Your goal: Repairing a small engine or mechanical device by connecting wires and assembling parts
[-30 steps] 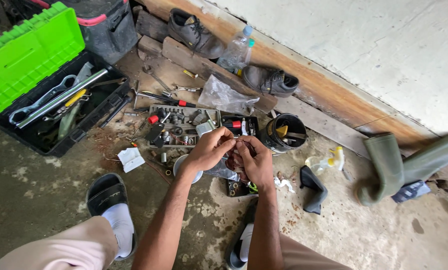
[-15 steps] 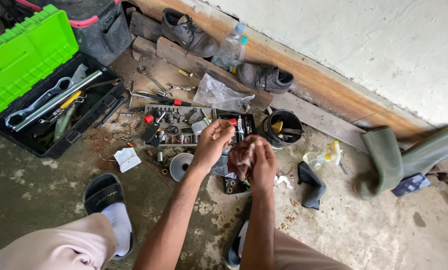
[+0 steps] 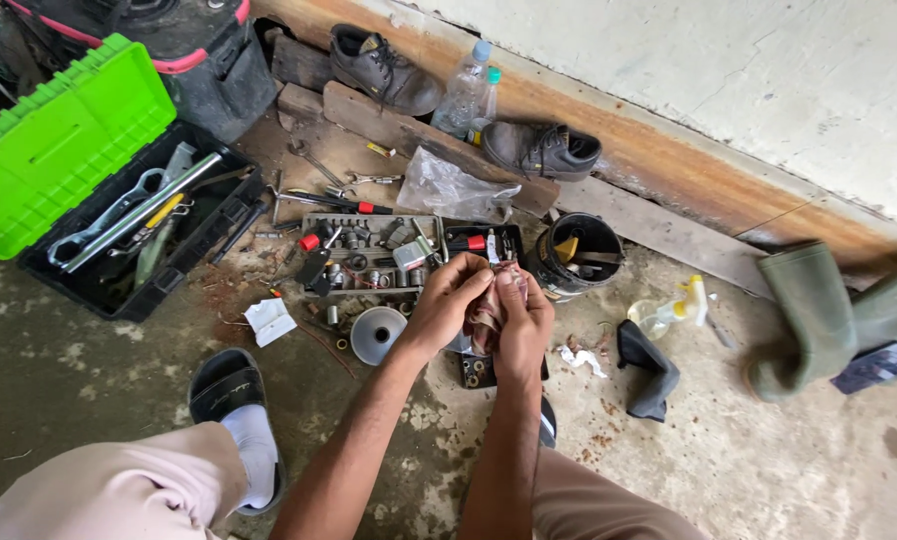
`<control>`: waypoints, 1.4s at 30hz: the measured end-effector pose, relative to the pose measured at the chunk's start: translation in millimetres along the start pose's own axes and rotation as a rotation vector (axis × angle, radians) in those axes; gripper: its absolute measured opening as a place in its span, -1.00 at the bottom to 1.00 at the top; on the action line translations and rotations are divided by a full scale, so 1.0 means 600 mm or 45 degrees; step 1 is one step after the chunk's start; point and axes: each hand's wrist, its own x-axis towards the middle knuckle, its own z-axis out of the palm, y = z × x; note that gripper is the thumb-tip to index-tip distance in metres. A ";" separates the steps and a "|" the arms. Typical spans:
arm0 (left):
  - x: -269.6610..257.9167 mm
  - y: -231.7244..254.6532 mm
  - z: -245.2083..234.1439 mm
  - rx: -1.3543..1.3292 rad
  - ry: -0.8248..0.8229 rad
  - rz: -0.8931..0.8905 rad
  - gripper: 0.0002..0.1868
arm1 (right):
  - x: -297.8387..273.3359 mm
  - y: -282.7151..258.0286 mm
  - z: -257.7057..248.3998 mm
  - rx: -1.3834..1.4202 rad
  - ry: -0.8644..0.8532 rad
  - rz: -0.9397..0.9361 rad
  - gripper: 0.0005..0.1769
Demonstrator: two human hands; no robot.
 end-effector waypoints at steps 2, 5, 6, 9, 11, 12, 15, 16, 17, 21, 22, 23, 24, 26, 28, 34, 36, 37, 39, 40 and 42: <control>-0.010 0.018 0.009 -0.118 -0.026 -0.065 -0.86 | -0.025 -0.033 0.020 0.122 0.015 0.091 -0.71; 0.002 -0.008 -0.015 -0.243 -0.014 -0.105 -0.85 | -0.020 -0.042 0.013 0.241 0.107 0.181 -0.64; 0.010 -0.025 -0.029 -0.242 0.021 -0.083 -0.86 | -0.012 -0.038 0.005 0.244 0.187 0.181 -0.67; 0.014 -0.031 -0.041 -0.198 0.008 -0.068 -0.84 | -0.031 -0.072 0.031 0.358 0.294 0.249 -0.67; 0.017 -0.026 -0.038 -0.084 0.015 -0.061 -0.85 | -0.041 -0.103 0.056 0.313 0.166 0.230 -0.64; 0.019 -0.024 -0.035 0.030 0.022 -0.049 -0.86 | -0.046 -0.120 0.068 0.266 0.034 0.209 -0.60; -0.011 0.022 -0.010 0.275 0.030 -0.086 -0.85 | -0.031 -0.032 0.027 -0.162 -0.107 0.091 -0.77; -0.019 0.038 -0.005 0.275 0.028 -0.090 -0.85 | -0.032 -0.033 0.027 -0.162 -0.102 0.093 -0.77; -0.025 0.055 0.000 0.331 0.014 -0.108 -0.85 | -0.032 -0.033 0.029 -0.196 -0.065 0.022 -0.77; -0.032 0.051 0.004 0.421 -0.050 -0.147 -0.84 | -0.022 -0.012 0.014 -0.289 -0.017 -0.071 -0.68; -0.034 0.045 0.005 0.422 -0.052 -0.148 -0.84 | -0.028 -0.020 0.019 -0.289 -0.014 -0.071 -0.68; -0.037 0.040 0.006 0.456 -0.071 -0.088 -0.85 | -0.034 -0.029 0.025 -0.397 0.056 -0.036 -0.65; -0.039 0.034 0.006 0.491 -0.090 -0.028 -0.86 | -0.040 -0.037 0.031 -0.504 0.126 -0.001 -0.61; -0.012 -0.015 -0.017 0.641 -0.075 0.112 -0.89 | -0.032 -0.020 0.022 -0.504 0.146 0.027 -0.62; 0.001 -0.029 -0.029 0.789 -0.060 0.254 -0.92 | -0.024 0.008 0.005 -0.505 0.165 0.056 -0.63; 0.004 -0.020 -0.051 1.282 -0.247 0.622 -0.80 | -0.003 0.072 -0.037 -0.543 0.258 0.209 -0.54; 0.009 -0.024 -0.064 1.426 -0.231 0.645 -0.86 | -0.004 0.054 -0.029 -0.604 0.124 0.204 -0.46; 0.009 -0.029 -0.068 1.426 -0.231 0.646 -0.86 | 0.000 0.064 -0.034 -0.604 0.124 0.203 -0.46; 0.011 -0.037 -0.075 1.532 -0.149 0.782 -0.91 | 0.009 0.082 -0.043 -0.582 0.063 0.236 -0.47; 0.011 -0.040 -0.076 1.533 -0.147 0.785 -0.91 | 0.008 0.077 -0.038 -0.582 0.061 0.233 -0.47; 0.010 -0.046 -0.076 1.454 -0.096 0.774 -0.94 | 0.006 0.068 -0.030 -0.518 0.044 0.255 -0.46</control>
